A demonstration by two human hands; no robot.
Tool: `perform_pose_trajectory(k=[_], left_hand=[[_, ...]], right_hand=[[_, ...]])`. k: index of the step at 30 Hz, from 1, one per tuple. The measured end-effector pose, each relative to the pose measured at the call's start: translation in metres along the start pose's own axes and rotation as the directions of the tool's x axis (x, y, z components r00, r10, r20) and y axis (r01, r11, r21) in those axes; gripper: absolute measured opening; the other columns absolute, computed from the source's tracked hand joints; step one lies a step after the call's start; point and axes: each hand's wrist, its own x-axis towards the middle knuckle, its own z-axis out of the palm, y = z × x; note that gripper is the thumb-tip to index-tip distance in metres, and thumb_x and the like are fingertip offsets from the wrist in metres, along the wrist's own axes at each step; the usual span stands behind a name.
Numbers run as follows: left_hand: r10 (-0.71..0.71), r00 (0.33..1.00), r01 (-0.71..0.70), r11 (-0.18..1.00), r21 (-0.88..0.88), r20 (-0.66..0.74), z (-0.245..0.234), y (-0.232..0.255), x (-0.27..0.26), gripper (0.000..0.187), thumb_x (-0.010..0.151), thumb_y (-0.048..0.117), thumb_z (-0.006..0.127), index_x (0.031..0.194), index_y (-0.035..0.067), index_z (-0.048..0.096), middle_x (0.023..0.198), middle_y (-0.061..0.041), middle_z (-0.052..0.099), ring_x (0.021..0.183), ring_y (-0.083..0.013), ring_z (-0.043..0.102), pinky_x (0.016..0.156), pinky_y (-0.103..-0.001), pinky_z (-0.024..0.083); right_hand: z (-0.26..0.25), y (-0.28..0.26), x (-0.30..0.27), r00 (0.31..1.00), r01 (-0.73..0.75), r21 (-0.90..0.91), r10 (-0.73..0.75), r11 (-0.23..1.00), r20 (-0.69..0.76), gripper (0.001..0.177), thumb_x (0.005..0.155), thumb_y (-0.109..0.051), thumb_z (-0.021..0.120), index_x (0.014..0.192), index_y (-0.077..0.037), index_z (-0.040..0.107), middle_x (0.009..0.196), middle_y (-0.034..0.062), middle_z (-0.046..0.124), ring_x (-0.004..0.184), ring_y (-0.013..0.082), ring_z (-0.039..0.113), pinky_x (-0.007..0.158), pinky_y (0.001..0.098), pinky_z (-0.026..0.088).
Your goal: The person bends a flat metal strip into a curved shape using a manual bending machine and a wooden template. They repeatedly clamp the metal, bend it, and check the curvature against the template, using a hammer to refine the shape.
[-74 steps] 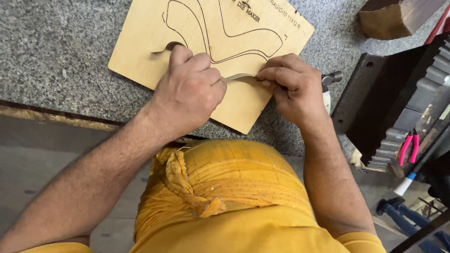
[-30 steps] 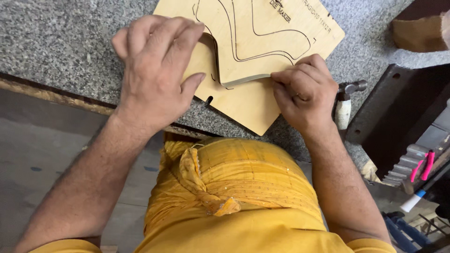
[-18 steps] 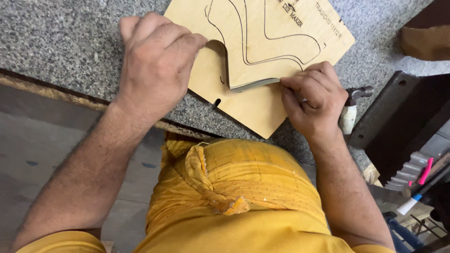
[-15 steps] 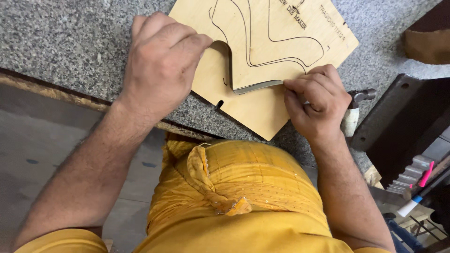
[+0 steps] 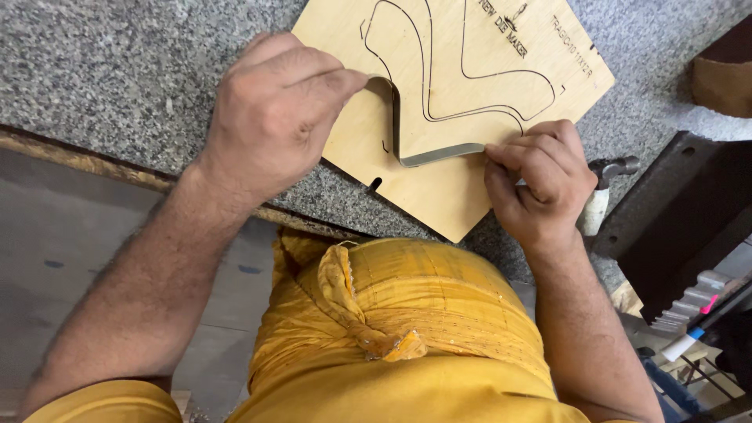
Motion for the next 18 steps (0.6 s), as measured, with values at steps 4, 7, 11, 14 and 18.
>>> perform_pose_trajectory(k=[4, 7, 11, 14, 18], left_hand=[[-0.025, 1.000, 0.026, 0.998, -0.053, 0.012, -0.002, 0.000, 0.001, 0.013, 0.100, -0.005, 0.074, 0.110, 0.002, 0.077, 0.099, -0.007, 0.072, 0.091, -0.0199, 0.065, 0.081, -0.034, 0.053], [-0.033, 0.999, 0.035, 0.996, -0.077, 0.027, -0.005, 0.002, 0.006, 0.012, 0.101, -0.004, 0.076, 0.111, 0.002, 0.077, 0.099, -0.006, 0.072, 0.090, -0.0205, 0.066, 0.081, -0.034, 0.053], [-0.022, 0.999, 0.024, 0.996, -0.089, 0.028, -0.010, 0.003, 0.013, 0.018, 0.093, -0.006, 0.076, 0.110, 0.001, 0.076, 0.099, -0.008, 0.071, 0.090, -0.0226, 0.066, 0.081, -0.036, 0.053], [-0.042, 0.997, 0.050, 0.992, -0.113, 0.070, -0.015, 0.001, 0.020, 0.018, 0.095, -0.005, 0.079, 0.111, 0.001, 0.076, 0.101, -0.008, 0.071, 0.090, -0.0229, 0.066, 0.081, -0.035, 0.053], [-0.032, 0.995, 0.044, 0.990, -0.131, 0.090, -0.024, -0.002, 0.025, 0.022, 0.086, -0.003, 0.082, 0.107, -0.002, 0.075, 0.098, -0.012, 0.070, 0.089, -0.0261, 0.065, 0.079, -0.037, 0.054]], right_hand=[[0.001, -0.001, 0.001, 0.999, 0.026, -0.020, -0.027, 0.999, -0.018, 0.021, 0.085, 0.011, 0.080, 0.099, -0.001, 0.072, 0.093, 0.0092, 0.069, 0.089, 0.0254, 0.066, 0.079, 0.0324, 0.054], [0.001, -0.002, 0.003, 0.999, 0.035, -0.034, -0.036, 0.999, -0.023, 0.021, 0.083, 0.011, 0.080, 0.098, -0.001, 0.072, 0.092, 0.0099, 0.069, 0.089, 0.0262, 0.066, 0.079, 0.0335, 0.054], [0.003, -0.002, 0.004, 0.998, 0.055, -0.031, -0.055, 0.998, -0.030, 0.022, 0.082, 0.012, 0.081, 0.097, 0.000, 0.071, 0.091, 0.0104, 0.068, 0.092, 0.0281, 0.066, 0.078, 0.0345, 0.054], [0.003, -0.001, 0.005, 0.999, 0.042, -0.023, -0.042, 0.999, -0.028, 0.023, 0.080, 0.012, 0.082, 0.096, 0.000, 0.071, 0.090, 0.0106, 0.068, 0.090, 0.0283, 0.065, 0.077, 0.0347, 0.054], [0.003, -0.002, 0.005, 0.998, 0.046, -0.019, -0.046, 0.999, -0.030, 0.024, 0.080, 0.012, 0.082, 0.097, 0.000, 0.071, 0.091, 0.0102, 0.067, 0.091, 0.0286, 0.066, 0.080, 0.0360, 0.054]])
